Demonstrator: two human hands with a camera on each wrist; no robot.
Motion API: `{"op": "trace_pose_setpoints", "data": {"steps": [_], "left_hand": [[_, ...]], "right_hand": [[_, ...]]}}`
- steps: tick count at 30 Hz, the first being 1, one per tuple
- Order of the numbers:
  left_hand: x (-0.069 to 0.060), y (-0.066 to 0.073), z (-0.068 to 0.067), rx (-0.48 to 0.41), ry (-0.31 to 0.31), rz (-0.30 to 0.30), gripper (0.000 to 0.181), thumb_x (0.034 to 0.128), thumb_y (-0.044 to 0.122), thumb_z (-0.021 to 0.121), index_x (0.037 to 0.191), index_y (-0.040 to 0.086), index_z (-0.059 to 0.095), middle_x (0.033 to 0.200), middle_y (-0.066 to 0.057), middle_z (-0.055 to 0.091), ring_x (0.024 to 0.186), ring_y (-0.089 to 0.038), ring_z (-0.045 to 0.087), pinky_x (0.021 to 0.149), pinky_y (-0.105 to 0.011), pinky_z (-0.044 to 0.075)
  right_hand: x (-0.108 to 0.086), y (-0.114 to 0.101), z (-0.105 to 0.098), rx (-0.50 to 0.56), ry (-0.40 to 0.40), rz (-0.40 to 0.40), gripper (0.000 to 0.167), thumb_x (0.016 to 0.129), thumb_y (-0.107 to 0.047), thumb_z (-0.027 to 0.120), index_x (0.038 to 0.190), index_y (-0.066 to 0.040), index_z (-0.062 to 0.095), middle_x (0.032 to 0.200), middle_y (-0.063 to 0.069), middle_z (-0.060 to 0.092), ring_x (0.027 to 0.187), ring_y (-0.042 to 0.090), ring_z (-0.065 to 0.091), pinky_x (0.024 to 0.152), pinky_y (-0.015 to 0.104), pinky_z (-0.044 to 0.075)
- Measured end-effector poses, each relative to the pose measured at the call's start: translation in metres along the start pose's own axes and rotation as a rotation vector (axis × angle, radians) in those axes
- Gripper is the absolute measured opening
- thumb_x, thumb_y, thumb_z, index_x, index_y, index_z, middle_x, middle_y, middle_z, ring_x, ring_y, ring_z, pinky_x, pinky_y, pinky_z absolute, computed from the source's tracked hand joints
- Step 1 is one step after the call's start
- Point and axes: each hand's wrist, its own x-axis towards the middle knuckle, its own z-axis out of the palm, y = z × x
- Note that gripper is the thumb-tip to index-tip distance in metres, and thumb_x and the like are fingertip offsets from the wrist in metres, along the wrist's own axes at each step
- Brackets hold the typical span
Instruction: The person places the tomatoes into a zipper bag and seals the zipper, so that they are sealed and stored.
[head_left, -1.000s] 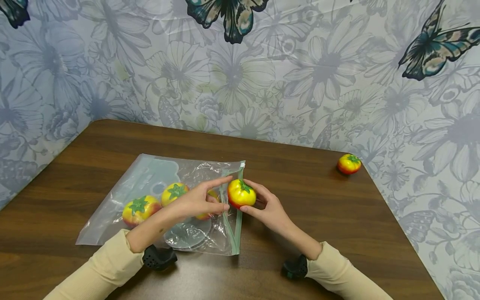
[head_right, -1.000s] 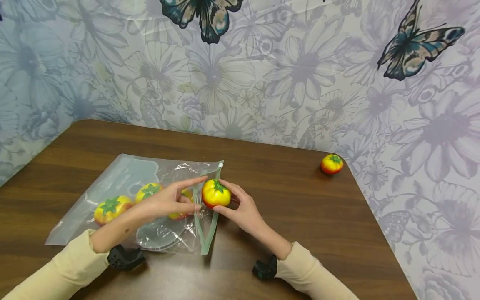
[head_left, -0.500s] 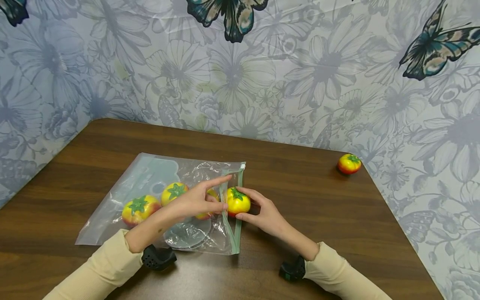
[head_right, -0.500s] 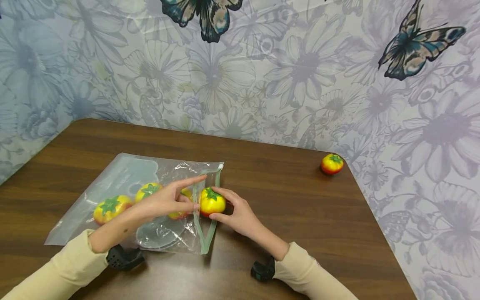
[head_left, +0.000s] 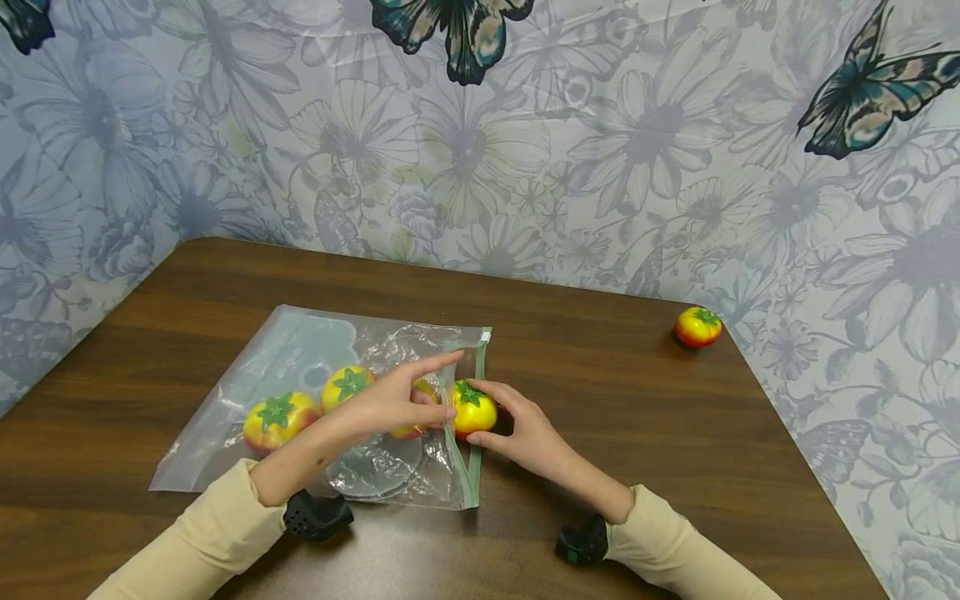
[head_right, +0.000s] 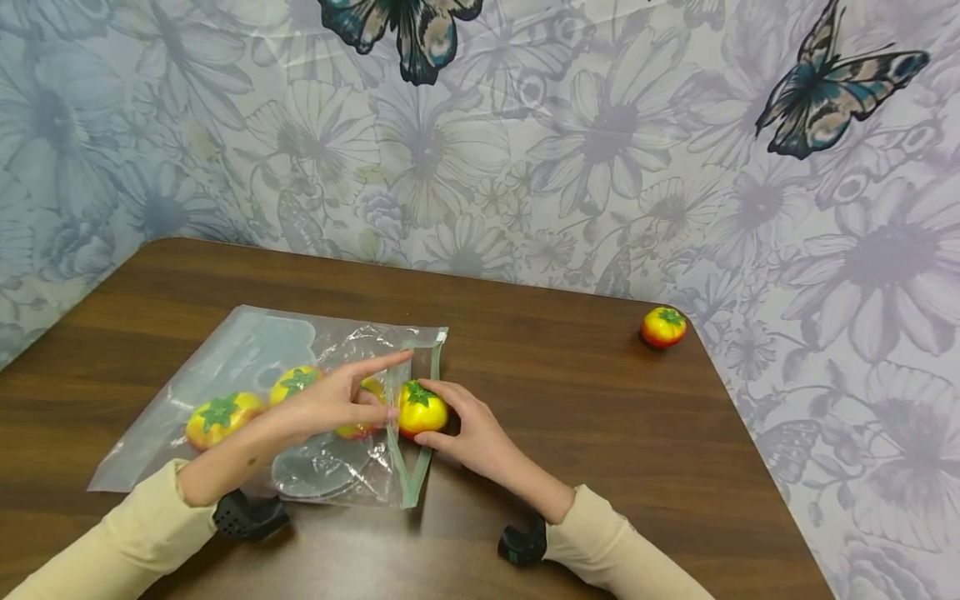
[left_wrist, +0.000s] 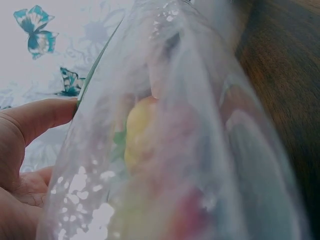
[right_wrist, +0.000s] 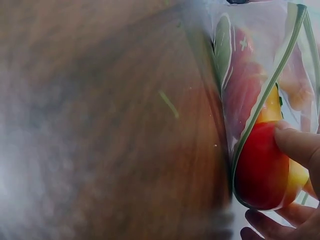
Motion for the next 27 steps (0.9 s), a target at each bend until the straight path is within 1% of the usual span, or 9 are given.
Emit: {"op": "trace_pose_setpoints", "data": {"steps": [4, 12, 16, 19, 22, 27], "left_hand": [[0.000, 0.000, 0.001, 0.009, 0.006, -0.007, 0.076, 0.0866, 0.006, 0.066, 0.149, 0.009, 0.023, 0.075, -0.019, 0.065, 0.060, -0.021, 0.058, 0.044, -0.021, 0.039], [0.000, 0.000, 0.000, 0.004, -0.008, 0.006, 0.076, 0.0868, 0.006, 0.065, 0.149, 0.009, 0.022, 0.073, -0.019, 0.064, 0.056, -0.020, 0.055, 0.044, -0.021, 0.039], [0.000, 0.001, 0.000, 0.014, -0.007, 0.005, 0.076, 0.0870, 0.006, 0.065, 0.149, 0.009, 0.022, 0.075, -0.018, 0.065, 0.060, -0.022, 0.058, 0.046, -0.022, 0.041], [0.000, 0.002, 0.000, 0.022, -0.004, 0.003, 0.076, 0.0871, 0.006, 0.066, 0.149, 0.009, 0.022, 0.075, -0.018, 0.065, 0.060, -0.022, 0.058, 0.046, -0.023, 0.040], [0.000, 0.003, 0.000, 0.025, -0.002, -0.001, 0.076, 0.0871, 0.006, 0.066, 0.149, 0.010, 0.022, 0.075, -0.018, 0.065, 0.060, -0.022, 0.057, 0.045, -0.022, 0.038], [-0.001, 0.004, 0.000, 0.034, -0.003, -0.001, 0.076, 0.0871, 0.007, 0.066, 0.149, 0.010, 0.022, 0.075, -0.016, 0.066, 0.062, -0.024, 0.058, 0.045, -0.022, 0.038]], "right_hand": [[-0.002, -0.001, -0.001, -0.047, -0.005, -0.006, 0.068, 0.078, -0.021, 0.077, 0.138, -0.015, 0.046, 0.134, 0.003, 0.047, 0.120, 0.019, 0.046, 0.098, 0.038, 0.038], [-0.007, -0.006, -0.008, -0.117, -0.035, -0.043, 0.069, 0.081, -0.022, 0.074, 0.141, -0.012, 0.041, 0.139, 0.004, 0.044, 0.124, 0.022, 0.042, 0.097, 0.043, 0.038], [-0.011, -0.008, -0.015, -0.133, -0.050, -0.027, 0.069, 0.082, -0.020, 0.073, 0.142, -0.010, 0.041, 0.139, 0.005, 0.045, 0.125, 0.023, 0.043, 0.097, 0.043, 0.037], [-0.013, -0.007, -0.019, -0.118, -0.037, -0.008, 0.065, 0.082, -0.015, 0.073, 0.139, -0.007, 0.044, 0.134, 0.006, 0.050, 0.120, 0.023, 0.048, 0.095, 0.042, 0.040], [-0.013, -0.006, -0.021, -0.096, -0.018, 0.014, 0.057, 0.082, -0.011, 0.073, 0.134, -0.004, 0.050, 0.128, 0.007, 0.055, 0.114, 0.020, 0.053, 0.092, 0.039, 0.044], [-0.013, -0.004, -0.021, -0.095, 0.000, 0.031, 0.046, 0.082, -0.012, 0.073, 0.126, -0.006, 0.059, 0.122, 0.005, 0.059, 0.107, 0.017, 0.057, 0.086, 0.036, 0.048]]}}
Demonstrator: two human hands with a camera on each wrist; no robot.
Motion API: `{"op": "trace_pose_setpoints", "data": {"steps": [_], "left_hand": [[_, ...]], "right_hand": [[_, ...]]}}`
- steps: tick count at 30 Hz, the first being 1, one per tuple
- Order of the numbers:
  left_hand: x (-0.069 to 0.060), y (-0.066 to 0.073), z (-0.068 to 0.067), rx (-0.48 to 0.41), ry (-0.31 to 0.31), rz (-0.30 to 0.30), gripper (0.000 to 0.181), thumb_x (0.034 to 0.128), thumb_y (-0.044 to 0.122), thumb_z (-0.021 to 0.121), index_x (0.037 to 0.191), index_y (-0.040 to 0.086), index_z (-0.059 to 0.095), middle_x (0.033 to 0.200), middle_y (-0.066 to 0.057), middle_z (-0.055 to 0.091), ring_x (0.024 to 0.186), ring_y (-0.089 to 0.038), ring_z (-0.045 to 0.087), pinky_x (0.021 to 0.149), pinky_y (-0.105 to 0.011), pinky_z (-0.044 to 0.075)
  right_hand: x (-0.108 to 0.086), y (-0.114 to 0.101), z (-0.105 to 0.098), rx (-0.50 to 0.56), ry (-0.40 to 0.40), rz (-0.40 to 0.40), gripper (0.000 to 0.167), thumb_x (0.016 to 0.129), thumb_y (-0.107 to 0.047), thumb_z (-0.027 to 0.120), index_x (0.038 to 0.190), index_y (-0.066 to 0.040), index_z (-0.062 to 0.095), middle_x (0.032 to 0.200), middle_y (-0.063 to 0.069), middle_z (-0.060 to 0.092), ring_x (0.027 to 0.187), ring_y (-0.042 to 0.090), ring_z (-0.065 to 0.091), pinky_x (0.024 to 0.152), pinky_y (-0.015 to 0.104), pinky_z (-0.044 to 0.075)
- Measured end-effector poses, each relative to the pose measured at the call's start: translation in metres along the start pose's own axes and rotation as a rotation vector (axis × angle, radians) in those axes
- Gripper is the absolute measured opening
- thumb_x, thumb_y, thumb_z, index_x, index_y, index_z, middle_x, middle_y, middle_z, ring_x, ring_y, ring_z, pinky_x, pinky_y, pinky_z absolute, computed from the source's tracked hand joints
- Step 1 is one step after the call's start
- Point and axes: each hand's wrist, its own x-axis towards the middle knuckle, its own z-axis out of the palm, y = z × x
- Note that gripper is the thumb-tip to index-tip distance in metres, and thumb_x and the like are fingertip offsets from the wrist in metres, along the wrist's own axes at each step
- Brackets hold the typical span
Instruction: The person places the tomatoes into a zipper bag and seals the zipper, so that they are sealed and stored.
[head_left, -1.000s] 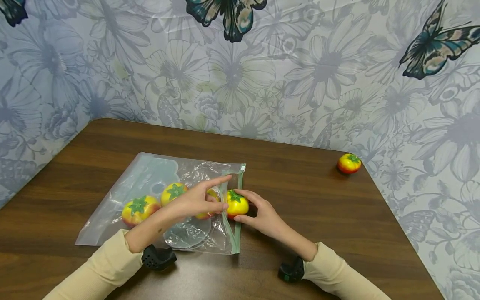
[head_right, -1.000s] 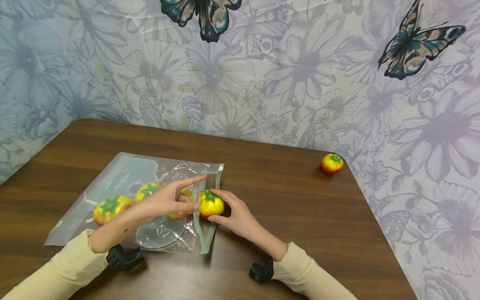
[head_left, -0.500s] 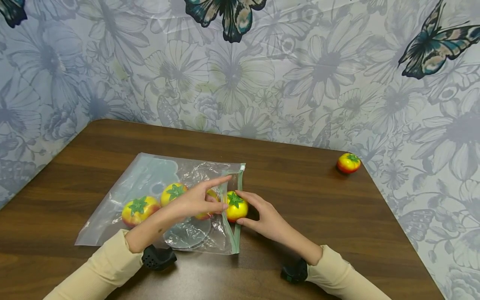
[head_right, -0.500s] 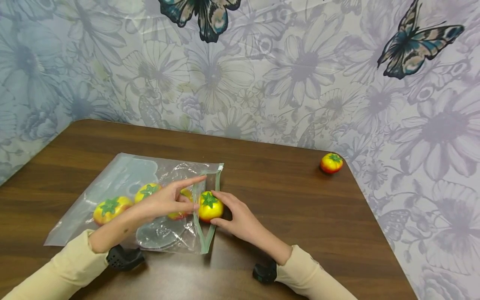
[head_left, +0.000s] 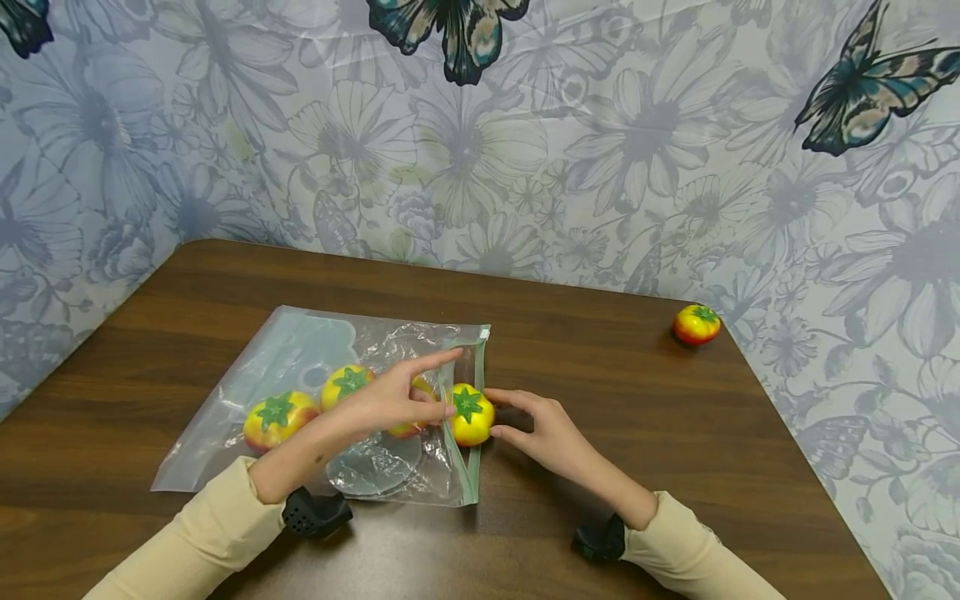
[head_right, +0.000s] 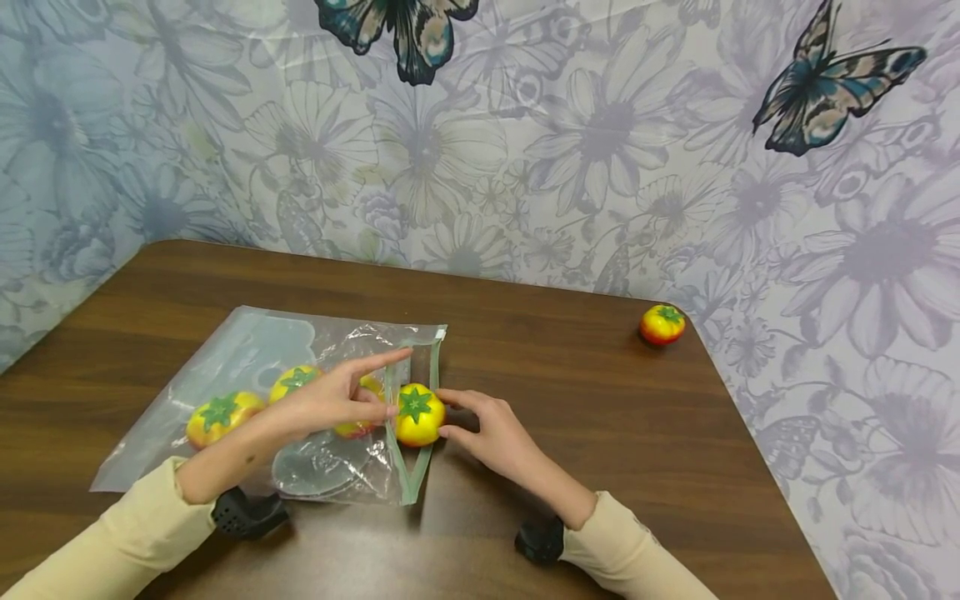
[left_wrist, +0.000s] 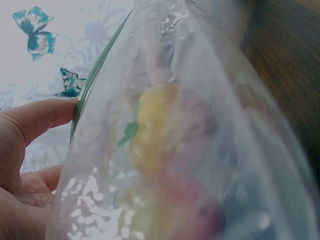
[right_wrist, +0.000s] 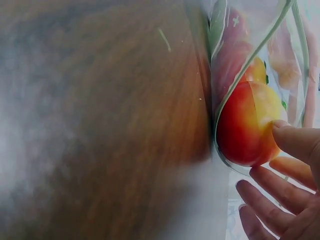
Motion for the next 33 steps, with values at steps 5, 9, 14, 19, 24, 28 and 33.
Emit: {"op": "trace_pose_setpoints", "data": {"steps": [5, 9, 14, 19, 24, 28, 33], "left_hand": [[0.000, 0.000, -0.001, 0.002, -0.002, 0.010, 0.075, 0.0876, 0.007, 0.065, 0.149, 0.009, 0.022, 0.079, -0.015, 0.066, 0.071, -0.032, 0.062, 0.050, -0.025, 0.043], [0.001, 0.000, 0.000, 0.007, 0.003, 0.014, 0.075, 0.0876, 0.006, 0.066, 0.149, 0.008, 0.022, 0.078, -0.015, 0.067, 0.075, -0.034, 0.064, 0.060, -0.032, 0.050], [0.001, 0.000, 0.000, 0.012, 0.004, 0.020, 0.075, 0.0874, 0.006, 0.066, 0.149, 0.007, 0.023, 0.090, -0.021, 0.066, 0.076, -0.032, 0.065, 0.064, -0.037, 0.052], [0.001, 0.000, -0.001, 0.028, 0.000, 0.039, 0.074, 0.0878, 0.005, 0.065, 0.148, 0.006, 0.023, 0.116, -0.025, 0.057, 0.074, -0.026, 0.066, 0.054, -0.025, 0.045], [0.001, 0.000, -0.001, 0.028, -0.013, 0.046, 0.074, 0.0883, 0.009, 0.065, 0.149, 0.007, 0.023, 0.102, -0.020, 0.064, 0.053, -0.014, 0.052, 0.044, -0.021, 0.033], [0.001, -0.001, -0.002, 0.026, -0.019, 0.055, 0.074, 0.0883, 0.011, 0.066, 0.148, 0.006, 0.023, 0.096, -0.017, 0.065, 0.057, -0.015, 0.056, 0.047, -0.024, 0.034], [0.002, -0.001, -0.003, 0.018, -0.025, 0.059, 0.073, 0.0889, 0.009, 0.065, 0.148, 0.005, 0.022, 0.089, -0.017, 0.067, 0.071, -0.026, 0.065, 0.058, -0.029, 0.044]], "right_hand": [[0.002, 0.002, 0.005, 0.010, 0.040, -0.025, 0.042, 0.081, -0.012, 0.074, 0.120, -0.005, 0.062, 0.112, 0.005, 0.063, 0.096, 0.018, 0.062, 0.080, 0.034, 0.050], [0.004, 0.001, 0.010, 0.035, 0.057, -0.036, 0.040, 0.081, -0.011, 0.074, 0.118, -0.003, 0.063, 0.107, 0.006, 0.065, 0.090, 0.018, 0.064, 0.076, 0.033, 0.051], [0.008, -0.002, 0.014, 0.063, 0.051, -0.027, 0.039, 0.082, -0.010, 0.073, 0.118, -0.002, 0.063, 0.105, 0.006, 0.064, 0.090, 0.019, 0.064, 0.074, 0.031, 0.052], [0.012, -0.006, 0.017, 0.069, 0.044, -0.024, 0.039, 0.081, -0.010, 0.073, 0.118, -0.001, 0.062, 0.107, 0.007, 0.064, 0.089, 0.017, 0.064, 0.073, 0.028, 0.052], [0.018, -0.009, 0.021, 0.068, 0.038, -0.024, 0.039, 0.082, -0.009, 0.073, 0.118, -0.001, 0.062, 0.109, 0.008, 0.064, 0.087, 0.016, 0.064, 0.072, 0.027, 0.052], [0.023, -0.010, 0.024, 0.068, 0.037, -0.023, 0.039, 0.081, -0.010, 0.073, 0.117, -0.001, 0.062, 0.108, 0.007, 0.065, 0.085, 0.014, 0.064, 0.072, 0.027, 0.052], [0.028, -0.011, 0.027, 0.060, 0.048, -0.020, 0.036, 0.081, -0.010, 0.073, 0.115, -0.001, 0.064, 0.106, 0.006, 0.065, 0.083, 0.012, 0.064, 0.071, 0.026, 0.051]]}}
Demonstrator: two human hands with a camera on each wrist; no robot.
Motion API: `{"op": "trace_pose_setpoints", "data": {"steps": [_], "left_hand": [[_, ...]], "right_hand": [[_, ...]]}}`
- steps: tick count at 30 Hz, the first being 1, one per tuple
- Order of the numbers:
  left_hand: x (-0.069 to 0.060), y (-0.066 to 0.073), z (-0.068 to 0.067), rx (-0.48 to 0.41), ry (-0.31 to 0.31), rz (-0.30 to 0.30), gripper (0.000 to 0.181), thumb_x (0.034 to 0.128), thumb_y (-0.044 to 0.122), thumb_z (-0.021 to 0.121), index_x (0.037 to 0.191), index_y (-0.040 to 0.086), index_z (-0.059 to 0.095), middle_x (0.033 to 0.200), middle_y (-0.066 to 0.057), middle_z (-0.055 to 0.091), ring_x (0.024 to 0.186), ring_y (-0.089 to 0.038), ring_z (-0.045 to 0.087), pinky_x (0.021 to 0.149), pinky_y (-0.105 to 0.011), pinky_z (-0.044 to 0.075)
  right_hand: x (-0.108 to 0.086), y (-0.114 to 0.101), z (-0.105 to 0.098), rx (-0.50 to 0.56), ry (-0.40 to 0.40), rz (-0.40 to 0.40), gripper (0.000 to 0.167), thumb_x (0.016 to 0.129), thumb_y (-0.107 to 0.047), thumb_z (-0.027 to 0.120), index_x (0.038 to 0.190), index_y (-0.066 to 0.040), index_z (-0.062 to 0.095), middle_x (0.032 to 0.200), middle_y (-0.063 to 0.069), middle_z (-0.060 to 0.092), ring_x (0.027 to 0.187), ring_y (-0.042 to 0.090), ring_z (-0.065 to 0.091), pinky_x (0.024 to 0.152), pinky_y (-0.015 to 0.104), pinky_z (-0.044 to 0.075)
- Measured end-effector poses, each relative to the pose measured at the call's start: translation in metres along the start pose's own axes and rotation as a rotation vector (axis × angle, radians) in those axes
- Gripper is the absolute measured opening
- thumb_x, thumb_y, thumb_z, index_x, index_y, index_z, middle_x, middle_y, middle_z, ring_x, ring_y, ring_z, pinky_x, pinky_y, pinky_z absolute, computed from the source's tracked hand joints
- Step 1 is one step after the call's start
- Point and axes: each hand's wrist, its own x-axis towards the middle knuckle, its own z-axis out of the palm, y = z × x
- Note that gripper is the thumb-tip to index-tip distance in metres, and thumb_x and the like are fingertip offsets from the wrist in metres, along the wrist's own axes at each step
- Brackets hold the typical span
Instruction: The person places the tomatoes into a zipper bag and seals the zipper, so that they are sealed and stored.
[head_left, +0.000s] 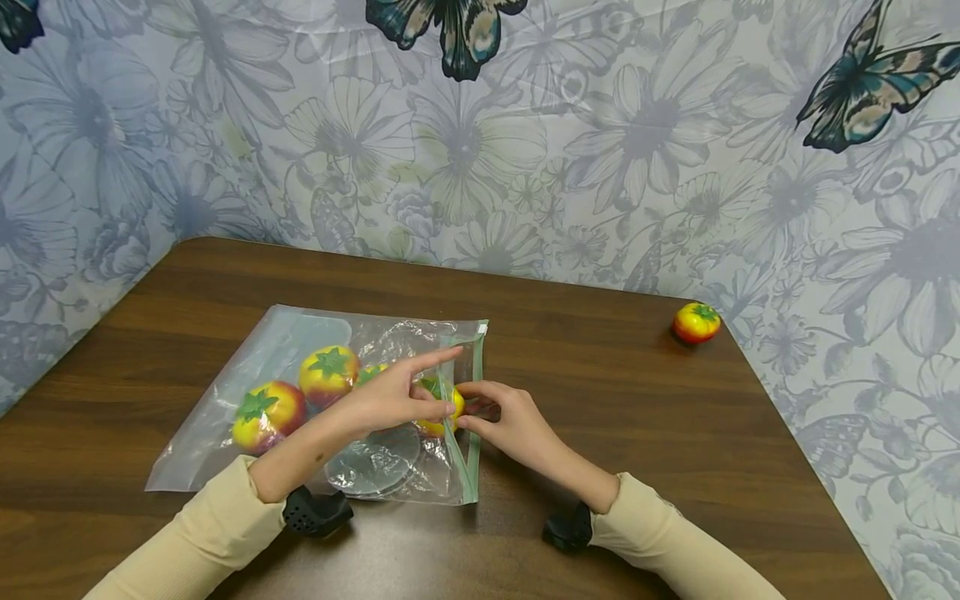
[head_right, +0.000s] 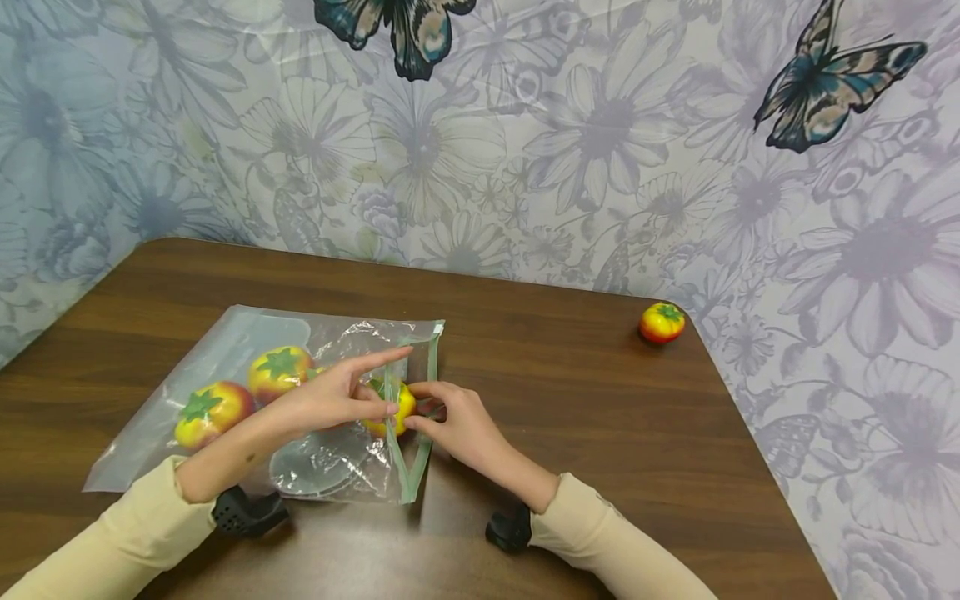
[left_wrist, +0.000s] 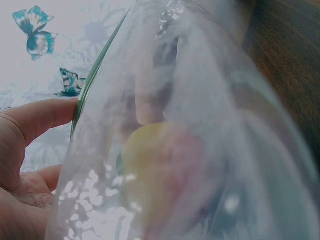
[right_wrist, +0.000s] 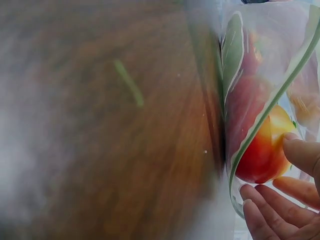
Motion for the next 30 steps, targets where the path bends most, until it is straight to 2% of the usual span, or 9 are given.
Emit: {"op": "trace_pose_setpoints", "data": {"steps": [6, 10, 11, 15, 17, 21, 24, 29, 30], "left_hand": [[0.001, 0.000, 0.000, 0.002, 0.002, -0.009, 0.073, 0.0892, 0.011, 0.065, 0.149, 0.006, 0.022, 0.081, -0.014, 0.067, 0.064, -0.020, 0.061, 0.050, -0.025, 0.036], [0.001, 0.000, 0.000, -0.004, 0.005, -0.021, 0.074, 0.0889, 0.011, 0.065, 0.149, 0.007, 0.022, 0.079, -0.013, 0.067, 0.063, -0.020, 0.061, 0.049, -0.025, 0.037], [0.001, 0.000, 0.000, -0.005, 0.007, -0.020, 0.074, 0.0889, 0.010, 0.065, 0.149, 0.007, 0.023, 0.087, -0.014, 0.067, 0.064, -0.021, 0.061, 0.050, -0.025, 0.038], [0.001, -0.001, 0.000, -0.001, 0.012, -0.019, 0.073, 0.0887, 0.010, 0.065, 0.149, 0.007, 0.023, 0.099, -0.020, 0.064, 0.063, -0.020, 0.061, 0.049, -0.025, 0.039], [0.001, -0.001, 0.000, 0.001, 0.016, -0.013, 0.073, 0.0884, 0.008, 0.065, 0.148, 0.007, 0.023, 0.117, -0.024, 0.056, 0.065, -0.022, 0.062, 0.051, -0.025, 0.041], [0.000, -0.001, 0.001, -0.013, 0.016, -0.006, 0.073, 0.0876, 0.005, 0.065, 0.148, 0.006, 0.024, 0.137, -0.027, 0.038, 0.075, -0.029, 0.065, 0.058, -0.028, 0.049], [0.000, -0.001, 0.001, -0.028, 0.009, -0.009, 0.074, 0.0874, 0.004, 0.064, 0.148, 0.006, 0.023, 0.135, -0.028, 0.041, 0.079, -0.030, 0.065, 0.060, -0.029, 0.050], [0.000, -0.001, 0.002, -0.046, -0.003, -0.018, 0.075, 0.0875, 0.005, 0.065, 0.149, 0.006, 0.021, 0.128, -0.029, 0.048, 0.078, -0.027, 0.065, 0.057, -0.027, 0.048], [0.000, -0.001, 0.002, -0.046, -0.003, -0.019, 0.075, 0.0875, 0.005, 0.065, 0.149, 0.006, 0.022, 0.131, -0.028, 0.045, 0.078, -0.027, 0.065, 0.057, -0.026, 0.048]], "right_hand": [[0.002, -0.003, 0.003, 0.007, 0.005, 0.008, 0.034, 0.082, -0.010, 0.073, 0.113, -0.001, 0.064, 0.102, 0.005, 0.066, 0.079, 0.010, 0.063, 0.069, 0.024, 0.051], [-0.001, -0.004, 0.002, 0.024, -0.005, 0.010, 0.034, 0.082, -0.008, 0.073, 0.114, -0.002, 0.063, 0.100, 0.005, 0.066, 0.077, 0.010, 0.063, 0.068, 0.025, 0.051], [-0.001, -0.004, 0.001, 0.032, -0.007, 0.008, 0.032, 0.082, -0.007, 0.072, 0.113, -0.002, 0.064, 0.099, 0.005, 0.067, 0.077, 0.011, 0.063, 0.068, 0.026, 0.052], [-0.003, -0.002, -0.003, 0.102, -0.037, 0.030, 0.022, 0.084, -0.003, 0.070, 0.105, -0.001, 0.065, 0.095, 0.006, 0.067, 0.080, 0.014, 0.064, 0.069, 0.027, 0.052], [-0.005, -0.008, -0.006, 0.155, -0.063, 0.050, 0.018, 0.085, 0.001, 0.067, 0.102, 0.002, 0.064, 0.094, 0.009, 0.067, 0.082, 0.019, 0.065, 0.070, 0.028, 0.052], [-0.006, -0.025, -0.012, 0.252, -0.117, 0.081, 0.017, 0.086, 0.009, 0.061, 0.103, 0.010, 0.061, 0.095, 0.021, 0.065, 0.086, 0.031, 0.064, 0.071, 0.028, 0.052], [-0.006, -0.026, -0.010, 0.278, -0.131, 0.087, 0.017, 0.086, 0.010, 0.059, 0.104, 0.011, 0.060, 0.095, 0.022, 0.065, 0.087, 0.033, 0.064, 0.073, 0.027, 0.052], [-0.006, -0.008, 0.000, 0.294, -0.134, 0.081, 0.020, 0.087, 0.007, 0.061, 0.107, 0.007, 0.062, 0.096, 0.015, 0.066, 0.089, 0.025, 0.064, 0.075, 0.027, 0.051], [-0.006, -0.006, 0.001, 0.299, -0.137, 0.082, 0.020, 0.087, 0.005, 0.061, 0.108, 0.006, 0.062, 0.097, 0.013, 0.066, 0.089, 0.023, 0.064, 0.075, 0.027, 0.051]]}}
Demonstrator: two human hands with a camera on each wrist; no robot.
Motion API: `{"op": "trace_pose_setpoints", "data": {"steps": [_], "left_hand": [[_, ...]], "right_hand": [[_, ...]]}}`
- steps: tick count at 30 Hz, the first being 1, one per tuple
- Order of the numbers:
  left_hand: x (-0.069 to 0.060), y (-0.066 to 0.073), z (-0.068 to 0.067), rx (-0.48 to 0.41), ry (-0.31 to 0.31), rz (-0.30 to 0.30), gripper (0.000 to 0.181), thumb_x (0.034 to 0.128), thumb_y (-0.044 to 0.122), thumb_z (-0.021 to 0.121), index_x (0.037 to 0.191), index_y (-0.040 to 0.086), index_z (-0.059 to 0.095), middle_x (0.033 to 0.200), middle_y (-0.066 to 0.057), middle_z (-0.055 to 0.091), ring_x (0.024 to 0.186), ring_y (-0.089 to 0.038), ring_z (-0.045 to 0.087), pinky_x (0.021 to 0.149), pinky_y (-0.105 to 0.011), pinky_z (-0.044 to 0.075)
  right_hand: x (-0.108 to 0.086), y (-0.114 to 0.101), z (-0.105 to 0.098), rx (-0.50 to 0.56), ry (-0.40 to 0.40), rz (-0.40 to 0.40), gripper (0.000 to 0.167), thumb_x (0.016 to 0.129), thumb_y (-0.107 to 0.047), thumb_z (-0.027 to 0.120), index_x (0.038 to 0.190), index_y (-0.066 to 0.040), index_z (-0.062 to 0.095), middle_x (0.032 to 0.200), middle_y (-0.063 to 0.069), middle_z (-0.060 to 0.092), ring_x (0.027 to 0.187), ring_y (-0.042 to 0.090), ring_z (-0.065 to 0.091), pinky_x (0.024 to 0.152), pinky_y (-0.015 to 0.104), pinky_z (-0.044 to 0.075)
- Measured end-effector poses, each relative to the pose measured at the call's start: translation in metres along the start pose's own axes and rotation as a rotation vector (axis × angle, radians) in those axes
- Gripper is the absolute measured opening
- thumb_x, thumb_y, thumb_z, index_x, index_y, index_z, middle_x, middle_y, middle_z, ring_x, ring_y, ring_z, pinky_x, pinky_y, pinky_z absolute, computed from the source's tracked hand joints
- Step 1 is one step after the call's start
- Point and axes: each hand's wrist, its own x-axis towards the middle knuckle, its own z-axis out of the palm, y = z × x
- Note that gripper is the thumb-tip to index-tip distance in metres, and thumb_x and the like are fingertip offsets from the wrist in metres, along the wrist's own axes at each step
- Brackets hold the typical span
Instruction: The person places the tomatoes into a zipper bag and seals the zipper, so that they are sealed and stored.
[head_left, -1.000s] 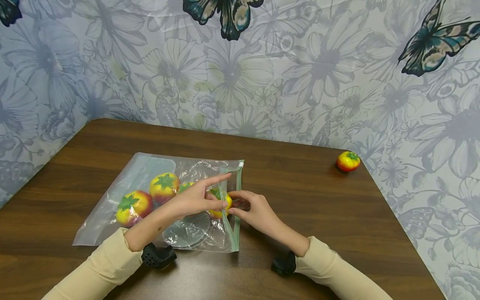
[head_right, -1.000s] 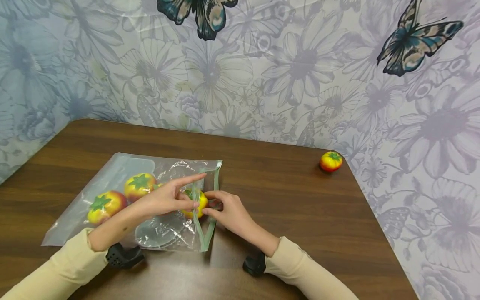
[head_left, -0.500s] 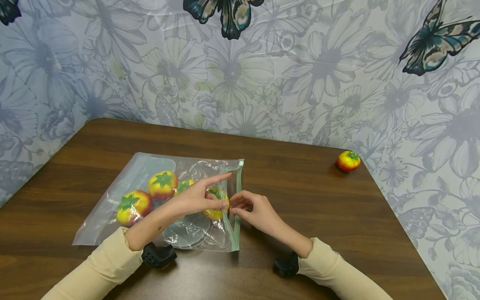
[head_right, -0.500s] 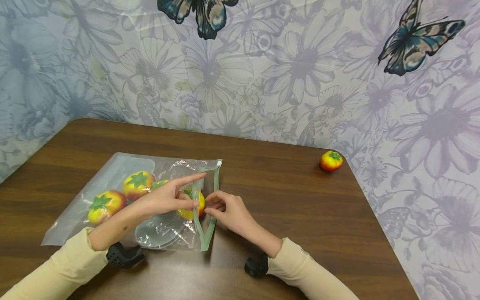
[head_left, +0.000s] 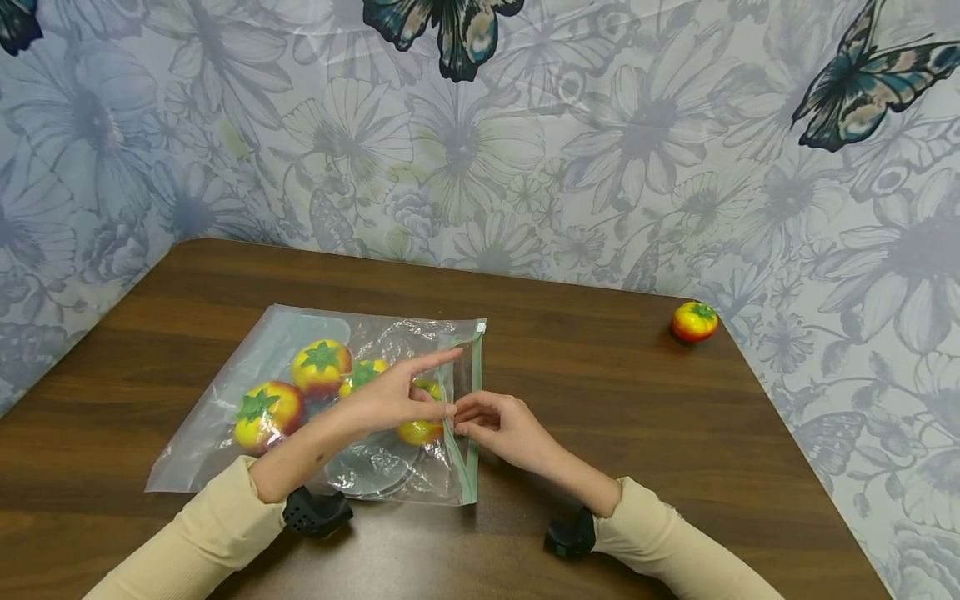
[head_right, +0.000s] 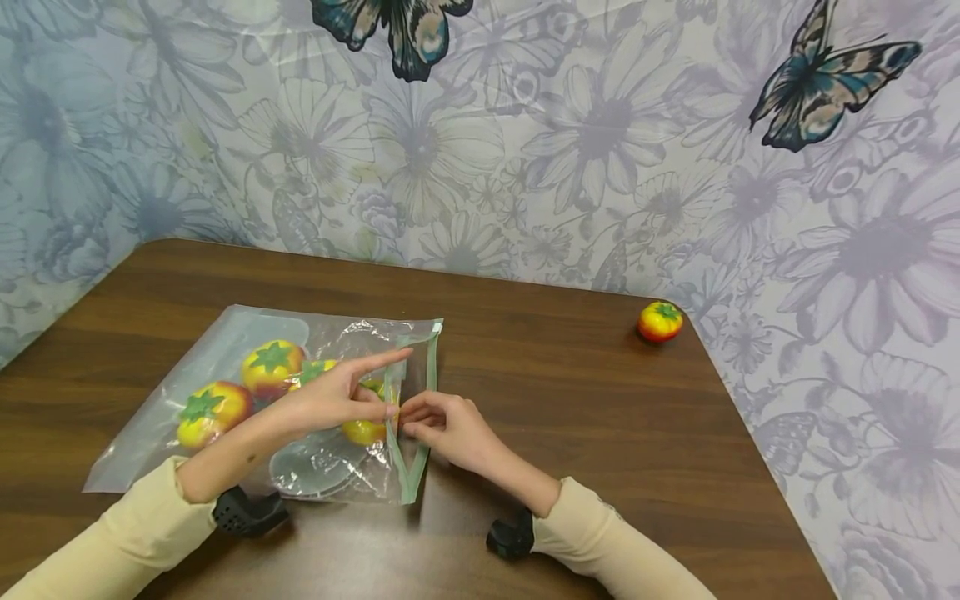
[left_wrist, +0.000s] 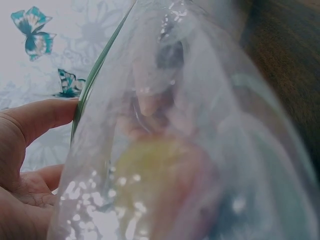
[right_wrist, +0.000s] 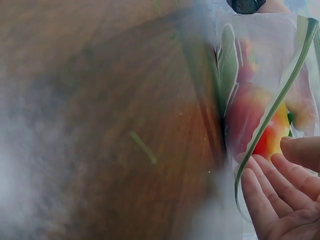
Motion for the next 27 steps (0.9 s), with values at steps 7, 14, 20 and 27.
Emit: {"op": "trace_pose_setpoints", "data": {"steps": [7, 14, 20, 27], "left_hand": [[0.0003, -0.0008, 0.0000, -0.019, 0.001, -0.004, 0.075, 0.0873, 0.006, 0.065, 0.148, 0.005, 0.022, 0.120, -0.028, 0.053, 0.079, -0.030, 0.065, 0.053, -0.025, 0.046], [0.0015, -0.0010, 0.0016, -0.001, 0.000, 0.004, 0.076, 0.0871, 0.006, 0.066, 0.148, 0.003, 0.022, 0.091, -0.021, 0.066, 0.073, -0.029, 0.065, 0.053, -0.024, 0.047], [0.0021, -0.0027, 0.0018, 0.001, 0.009, 0.001, 0.074, 0.0867, 0.002, 0.065, 0.148, 0.003, 0.023, 0.095, -0.021, 0.066, 0.076, -0.031, 0.066, 0.059, -0.029, 0.052], [0.0020, -0.0038, 0.0011, 0.018, 0.008, 0.013, 0.072, 0.0869, -0.001, 0.063, 0.147, 0.002, 0.023, 0.083, -0.018, 0.068, 0.071, -0.031, 0.066, 0.062, -0.033, 0.053]], "right_hand": [[0.0027, 0.0065, -0.0012, 0.059, -0.045, -0.018, 0.025, 0.089, 0.001, 0.062, 0.114, 0.006, 0.061, 0.099, 0.013, 0.067, 0.092, 0.019, 0.064, 0.078, 0.029, 0.051], [0.0042, 0.0073, 0.0003, 0.033, -0.099, -0.017, 0.028, 0.091, 0.002, 0.057, 0.118, 0.009, 0.058, 0.102, 0.015, 0.066, 0.094, 0.018, 0.063, 0.079, 0.028, 0.050], [0.0048, 0.0061, 0.0028, -0.013, -0.126, -0.001, 0.027, 0.092, 0.001, 0.055, 0.118, 0.007, 0.059, 0.105, 0.014, 0.066, 0.096, 0.016, 0.062, 0.081, 0.026, 0.049], [0.0048, 0.0065, 0.0054, 0.016, -0.185, 0.014, 0.032, 0.094, 0.003, 0.050, 0.126, 0.007, 0.054, 0.111, 0.013, 0.064, 0.097, 0.009, 0.059, 0.074, 0.020, 0.046]]}}
